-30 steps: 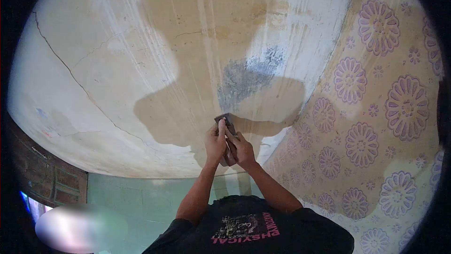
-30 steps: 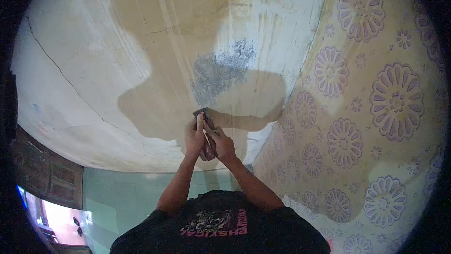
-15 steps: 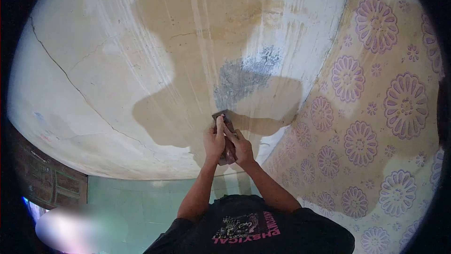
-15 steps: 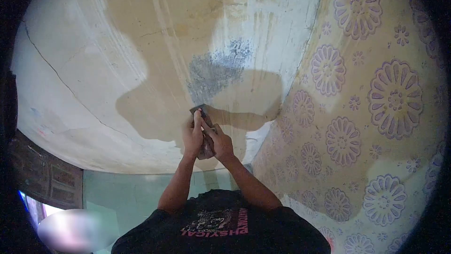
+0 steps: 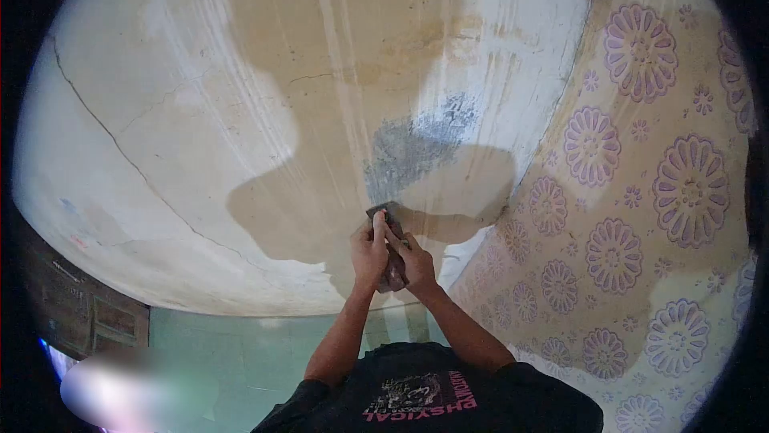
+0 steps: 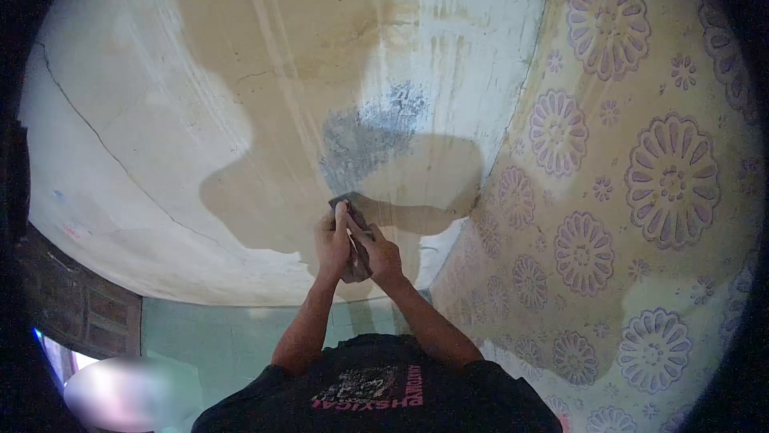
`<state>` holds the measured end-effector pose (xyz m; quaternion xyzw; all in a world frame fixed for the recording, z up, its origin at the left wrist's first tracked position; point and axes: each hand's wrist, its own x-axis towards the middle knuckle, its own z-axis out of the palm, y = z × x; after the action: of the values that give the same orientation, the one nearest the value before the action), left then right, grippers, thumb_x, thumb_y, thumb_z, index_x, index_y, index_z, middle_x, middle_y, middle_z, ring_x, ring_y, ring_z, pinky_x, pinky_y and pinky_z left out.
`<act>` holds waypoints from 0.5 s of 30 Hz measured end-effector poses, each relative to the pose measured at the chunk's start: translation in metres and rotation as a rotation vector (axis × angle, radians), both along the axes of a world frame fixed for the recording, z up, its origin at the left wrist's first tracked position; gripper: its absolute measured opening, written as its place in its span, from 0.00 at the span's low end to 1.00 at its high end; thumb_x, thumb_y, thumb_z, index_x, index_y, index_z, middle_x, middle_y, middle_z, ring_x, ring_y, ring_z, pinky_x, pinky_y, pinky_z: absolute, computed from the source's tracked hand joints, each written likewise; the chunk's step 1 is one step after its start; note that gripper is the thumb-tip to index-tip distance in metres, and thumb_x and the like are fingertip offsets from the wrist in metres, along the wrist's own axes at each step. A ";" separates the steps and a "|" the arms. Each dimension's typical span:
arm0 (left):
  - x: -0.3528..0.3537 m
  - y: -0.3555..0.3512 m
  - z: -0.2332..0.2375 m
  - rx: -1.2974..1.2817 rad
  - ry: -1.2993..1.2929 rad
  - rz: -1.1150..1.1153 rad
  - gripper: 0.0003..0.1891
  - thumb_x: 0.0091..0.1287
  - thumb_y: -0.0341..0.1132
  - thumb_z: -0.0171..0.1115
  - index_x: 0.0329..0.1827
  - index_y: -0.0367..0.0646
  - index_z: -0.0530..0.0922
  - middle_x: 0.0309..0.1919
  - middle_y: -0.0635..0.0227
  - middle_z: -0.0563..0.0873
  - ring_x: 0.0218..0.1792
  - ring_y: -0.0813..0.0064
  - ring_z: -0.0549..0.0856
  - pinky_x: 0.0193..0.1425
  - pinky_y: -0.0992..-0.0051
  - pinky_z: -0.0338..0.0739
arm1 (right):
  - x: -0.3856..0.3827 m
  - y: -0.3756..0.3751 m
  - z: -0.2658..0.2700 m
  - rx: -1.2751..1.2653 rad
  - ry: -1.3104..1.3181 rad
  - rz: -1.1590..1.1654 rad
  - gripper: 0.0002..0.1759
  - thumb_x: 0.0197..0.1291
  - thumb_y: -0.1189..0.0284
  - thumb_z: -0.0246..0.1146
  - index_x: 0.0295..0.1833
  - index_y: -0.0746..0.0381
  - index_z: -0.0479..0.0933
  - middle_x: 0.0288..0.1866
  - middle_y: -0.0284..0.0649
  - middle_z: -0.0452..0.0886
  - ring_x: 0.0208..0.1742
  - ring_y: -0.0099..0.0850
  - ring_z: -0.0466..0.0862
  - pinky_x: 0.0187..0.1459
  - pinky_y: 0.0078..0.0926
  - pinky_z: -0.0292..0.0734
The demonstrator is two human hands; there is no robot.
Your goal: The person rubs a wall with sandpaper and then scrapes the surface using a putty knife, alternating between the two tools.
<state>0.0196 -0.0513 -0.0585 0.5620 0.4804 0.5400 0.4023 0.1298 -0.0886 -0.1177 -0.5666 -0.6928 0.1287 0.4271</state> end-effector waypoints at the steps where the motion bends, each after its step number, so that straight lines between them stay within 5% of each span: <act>1: 0.003 0.003 0.003 -0.014 -0.063 -0.002 0.22 0.78 0.47 0.55 0.36 0.34 0.81 0.24 0.72 0.78 0.30 0.84 0.73 0.34 0.73 0.70 | -0.001 0.001 -0.001 -0.002 0.001 -0.007 0.37 0.60 0.74 0.62 0.77 0.44 0.66 0.48 0.48 0.77 0.43 0.51 0.84 0.41 0.43 0.81; 15: 0.002 -0.005 -0.002 0.049 -0.105 0.039 0.22 0.78 0.45 0.56 0.32 0.32 0.78 0.25 0.74 0.77 0.30 0.82 0.73 0.33 0.72 0.70 | -0.003 -0.006 0.002 -0.036 0.090 0.060 0.39 0.56 0.72 0.63 0.76 0.46 0.66 0.47 0.50 0.76 0.41 0.53 0.83 0.41 0.44 0.79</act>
<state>0.0214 -0.0559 -0.0603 0.5330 0.4564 0.5880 0.4024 0.1267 -0.0947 -0.1153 -0.5468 -0.6871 0.1795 0.4435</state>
